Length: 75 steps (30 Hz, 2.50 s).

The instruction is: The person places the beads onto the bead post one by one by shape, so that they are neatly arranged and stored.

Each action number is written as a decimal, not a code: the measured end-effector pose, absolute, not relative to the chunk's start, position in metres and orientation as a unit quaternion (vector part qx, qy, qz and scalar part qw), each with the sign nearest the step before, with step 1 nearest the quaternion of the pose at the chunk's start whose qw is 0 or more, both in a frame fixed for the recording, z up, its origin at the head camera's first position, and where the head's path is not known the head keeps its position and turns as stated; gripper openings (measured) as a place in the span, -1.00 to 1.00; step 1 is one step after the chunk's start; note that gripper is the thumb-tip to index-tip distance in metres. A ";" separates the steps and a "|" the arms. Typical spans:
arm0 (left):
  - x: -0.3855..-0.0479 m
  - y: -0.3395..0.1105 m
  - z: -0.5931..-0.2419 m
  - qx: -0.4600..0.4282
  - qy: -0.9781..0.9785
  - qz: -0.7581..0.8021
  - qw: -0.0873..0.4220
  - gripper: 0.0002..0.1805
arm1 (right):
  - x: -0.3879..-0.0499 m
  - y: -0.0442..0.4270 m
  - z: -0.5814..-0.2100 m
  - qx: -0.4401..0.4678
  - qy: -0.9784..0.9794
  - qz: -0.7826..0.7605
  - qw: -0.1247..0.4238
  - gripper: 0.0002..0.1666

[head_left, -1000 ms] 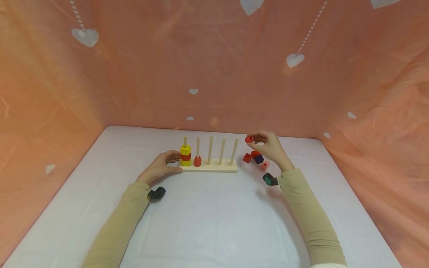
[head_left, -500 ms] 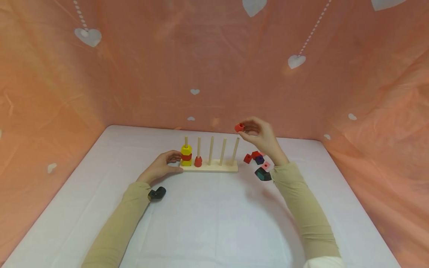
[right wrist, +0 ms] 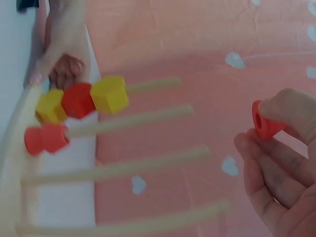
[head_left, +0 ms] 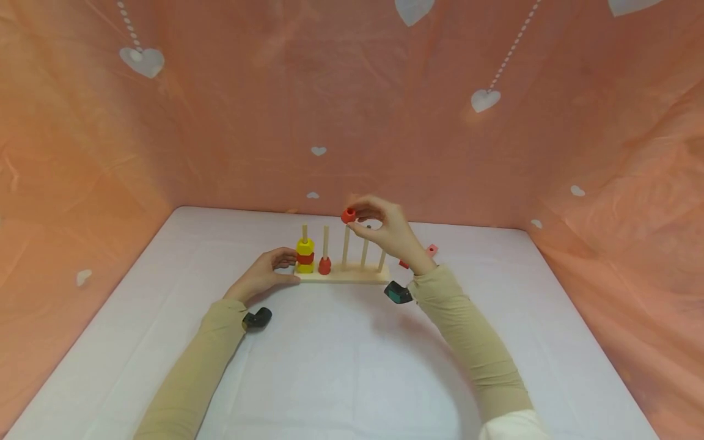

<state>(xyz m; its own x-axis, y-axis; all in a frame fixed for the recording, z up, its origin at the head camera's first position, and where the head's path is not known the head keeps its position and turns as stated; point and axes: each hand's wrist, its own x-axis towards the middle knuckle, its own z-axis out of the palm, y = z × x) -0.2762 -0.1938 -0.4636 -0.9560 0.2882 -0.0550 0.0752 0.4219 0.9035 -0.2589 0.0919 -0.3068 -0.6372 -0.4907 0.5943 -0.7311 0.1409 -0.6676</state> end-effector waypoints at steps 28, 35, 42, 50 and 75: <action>-0.276 -0.195 -0.463 0.099 0.834 0.531 0.111 -0.22 | -0.285 0.065 -0.355 0.337 -0.812 0.454 0.144 -0.64; -0.278 -0.195 -0.462 0.105 0.832 0.533 0.110 -0.24 | -0.283 0.060 -0.353 0.343 -0.815 0.431 0.182 -0.66; -0.278 -0.195 -0.462 0.100 0.833 0.532 0.113 -0.23 | -0.283 0.057 -0.354 0.348 -0.817 0.425 0.172 -0.64; -0.277 -0.196 -0.462 0.105 0.833 0.531 0.109 -0.25 | -0.282 0.052 -0.350 0.358 -0.837 0.373 0.178 -0.70; -0.279 -0.196 -0.465 0.109 0.837 0.527 0.103 -0.26 | -0.282 0.041 -0.358 0.306 -0.820 0.461 0.144 -0.64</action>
